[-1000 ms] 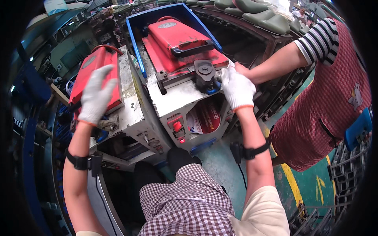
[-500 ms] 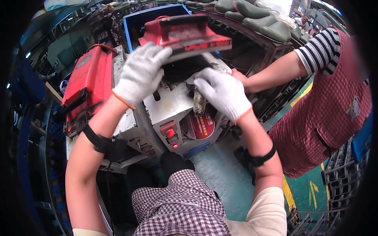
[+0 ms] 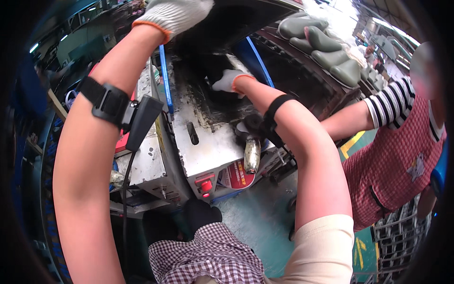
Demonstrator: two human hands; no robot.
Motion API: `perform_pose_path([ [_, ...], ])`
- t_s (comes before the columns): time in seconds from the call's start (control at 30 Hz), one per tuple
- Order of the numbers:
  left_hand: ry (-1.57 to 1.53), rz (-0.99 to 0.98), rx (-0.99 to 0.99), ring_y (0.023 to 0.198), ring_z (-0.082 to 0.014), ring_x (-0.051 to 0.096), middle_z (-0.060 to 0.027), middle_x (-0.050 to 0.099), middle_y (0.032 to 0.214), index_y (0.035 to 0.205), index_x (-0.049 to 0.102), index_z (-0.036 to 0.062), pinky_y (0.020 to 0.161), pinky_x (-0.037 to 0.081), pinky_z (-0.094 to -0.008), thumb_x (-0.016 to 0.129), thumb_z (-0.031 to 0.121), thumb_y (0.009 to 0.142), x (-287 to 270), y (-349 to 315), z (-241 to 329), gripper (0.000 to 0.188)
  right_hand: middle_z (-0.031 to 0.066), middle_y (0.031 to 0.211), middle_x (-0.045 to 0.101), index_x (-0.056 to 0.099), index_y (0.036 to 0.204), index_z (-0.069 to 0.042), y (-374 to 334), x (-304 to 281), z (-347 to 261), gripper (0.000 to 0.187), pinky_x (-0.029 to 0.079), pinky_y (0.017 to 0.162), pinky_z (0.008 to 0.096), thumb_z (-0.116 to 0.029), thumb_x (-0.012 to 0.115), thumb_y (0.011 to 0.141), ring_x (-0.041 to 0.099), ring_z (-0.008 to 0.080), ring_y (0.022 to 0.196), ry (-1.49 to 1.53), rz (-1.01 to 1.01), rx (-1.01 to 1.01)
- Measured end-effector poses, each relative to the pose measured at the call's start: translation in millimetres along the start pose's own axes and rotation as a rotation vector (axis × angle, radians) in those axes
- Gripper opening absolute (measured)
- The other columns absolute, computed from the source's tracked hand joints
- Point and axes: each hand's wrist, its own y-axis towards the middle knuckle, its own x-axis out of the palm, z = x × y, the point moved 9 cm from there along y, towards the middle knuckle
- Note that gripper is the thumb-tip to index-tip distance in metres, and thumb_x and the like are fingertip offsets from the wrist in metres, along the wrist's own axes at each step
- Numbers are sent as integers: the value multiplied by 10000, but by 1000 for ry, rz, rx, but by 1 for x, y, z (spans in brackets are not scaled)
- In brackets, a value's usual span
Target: Using a heat press machine to set soles on shoes in a factory assembly line.
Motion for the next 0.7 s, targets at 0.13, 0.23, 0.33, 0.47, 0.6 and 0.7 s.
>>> perform_pose_path([
  [0.13, -26, -20, -23, 1183, -377, 593, -184, 641, 1219, 1382, 623, 70, 1023, 478, -486, 601, 211, 878, -1, 3, -4, 523, 182, 1179, 723, 670, 1321, 29, -19, -53, 7, 642, 551, 865, 433, -458, 643, 903, 707, 305, 1024, 685, 219, 19],
  [0.23, -25, -93, -30, 1484, -410, 405, -237, 501, 1545, 1515, 506, 42, 1229, 340, -469, 605, 281, 879, -12, -4, 3, 687, -11, 905, 706, 684, 1055, -168, -89, -53, 32, 343, 436, 718, 306, -486, 629, 940, 611, 102, 821, 1077, 93, 94],
  [0.33, -383, -251, -201, 1575, -421, 269, -212, 347, 1686, 1647, 325, 63, 1292, 214, -509, 643, 408, 902, -29, -31, 3, 881, 5, 1052, 741, 692, 1252, -121, -177, -56, 24, 407, 538, 932, 329, -433, 608, 1004, 681, 120, 1019, 1268, 164, -251],
  [0.47, -903, -169, -882, 1455, -267, 474, -203, 473, 1601, 1661, 275, 21, 1161, 395, -399, 623, 457, 1021, -71, -113, -6, 849, 122, 1498, 592, 500, 1522, 17, -275, -36, 7, 594, 450, 1164, 364, -353, 525, 1058, 570, 202, 1373, 1397, 105, -648],
  [0.6, -1704, -124, -1327, 1483, -287, 458, -144, 501, 1588, 1608, 388, 40, 1208, 401, -436, 580, 571, 1041, -104, -204, 79, 800, 189, 1519, 557, 475, 1521, 82, -327, 13, -14, 692, 358, 1225, 389, -327, 491, 963, 517, 278, 1426, 1363, 128, -676],
  [0.7, -1882, -15, -1685, 1386, -338, 567, -185, 541, 1539, 1577, 427, 36, 1216, 425, -511, 552, 606, 1029, -143, -277, 124, 801, 165, 1524, 561, 502, 1509, 65, -353, 68, -49, 694, 374, 1213, 385, -354, 550, 957, 535, 257, 1408, 1479, -13, -663],
])
